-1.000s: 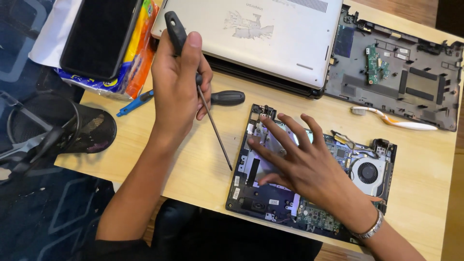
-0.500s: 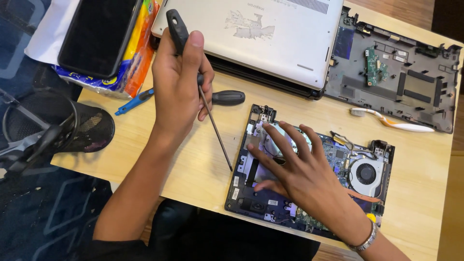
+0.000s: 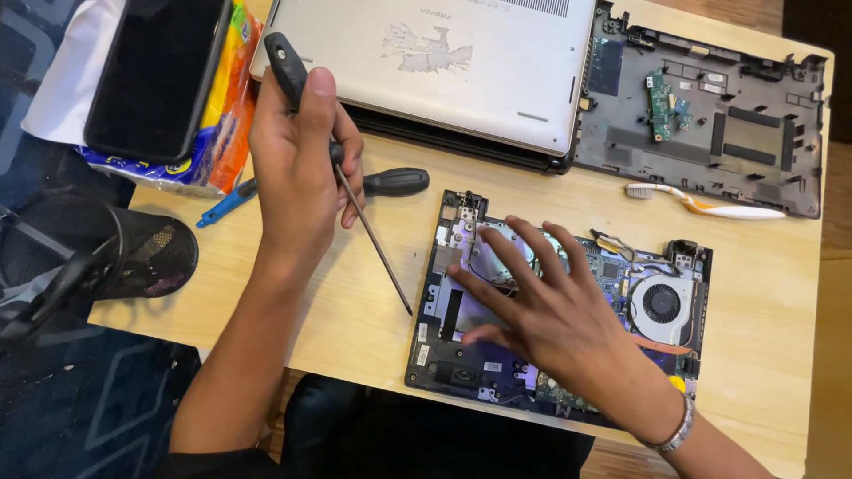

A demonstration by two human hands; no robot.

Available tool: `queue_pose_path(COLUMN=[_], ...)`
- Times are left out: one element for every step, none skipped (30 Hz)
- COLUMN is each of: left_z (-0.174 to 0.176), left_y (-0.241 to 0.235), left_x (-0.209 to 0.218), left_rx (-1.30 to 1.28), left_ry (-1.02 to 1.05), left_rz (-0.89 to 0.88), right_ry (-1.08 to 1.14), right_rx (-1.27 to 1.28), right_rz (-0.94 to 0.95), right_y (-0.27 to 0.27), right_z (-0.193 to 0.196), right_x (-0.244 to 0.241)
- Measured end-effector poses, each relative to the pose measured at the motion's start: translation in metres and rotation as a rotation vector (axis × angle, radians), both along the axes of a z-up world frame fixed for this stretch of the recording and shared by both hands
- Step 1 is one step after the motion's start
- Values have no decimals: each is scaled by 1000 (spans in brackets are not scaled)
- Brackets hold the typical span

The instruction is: The person uses a screwdriver to remove screws from a disassembled laptop and then removes a small circuit board from the motherboard. The removed board is placed on the closed laptop lid.

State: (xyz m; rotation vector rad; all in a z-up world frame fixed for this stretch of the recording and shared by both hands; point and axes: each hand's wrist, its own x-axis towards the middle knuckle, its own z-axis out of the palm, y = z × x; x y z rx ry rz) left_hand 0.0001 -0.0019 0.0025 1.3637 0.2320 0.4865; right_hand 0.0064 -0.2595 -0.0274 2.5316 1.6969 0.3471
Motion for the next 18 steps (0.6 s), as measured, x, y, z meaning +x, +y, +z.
queue_pose_path(left_z=[0, 0, 0, 0, -1, -1, 0, 1, 3, 1, -1, -3, -6, -8, -10, -12, -13, -15], left_y=[0, 0, 1, 1, 1, 2, 2, 2, 2, 3, 3, 3, 3, 2, 1, 0, -2, -4], left_x=[0, 0, 1, 1, 1, 2, 1, 0, 0, 1, 2, 3, 3, 4, 6, 6, 7, 8], left_rx=[2, -5, -10, -7, 2, 12, 14, 48, 85, 90, 148, 206, 211, 444, 678, 684, 774, 864], left_ry=[1, 0, -5, -6, 3, 11, 13, 57, 98, 97, 154, 211, 213, 364, 509, 506, 560, 614], left_rz=[0, 4, 10, 11, 14, 17, 17, 4, -10, -10, -63, -116, -118, -149, -186, -193, -270, -348], right_ry=[1, 59, 114, 112, 211, 310, 311, 331, 348, 347, 326, 306, 308, 309, 305, 302, 336, 370], right_rx=[2, 0, -2, 1, 117, 234, 235, 300, 368, 372, 414, 455, 460, 467, 474, 480, 492, 505], right_rz=[0, 6, 15, 16, 25, 35, 35, 3, -29, -29, -78, -127, -129, -121, -119, -126, -125, -124], right_y=[-7, -14, -21, -27, -34, -41, -49, -58, -66, -74, -81, -88, -90, -92, -96, -96, -96, -97], right_z=[1, 1, 2, 6, 9, 12, 11, 9, 7, 3, -2, -7, -7, -7, -7, -7, -7, -7], right_x=[5, 10, 16, 22, 28, 34, 42, 50, 58, 64, 68, 73, 74, 76, 76, 76, 76, 76])
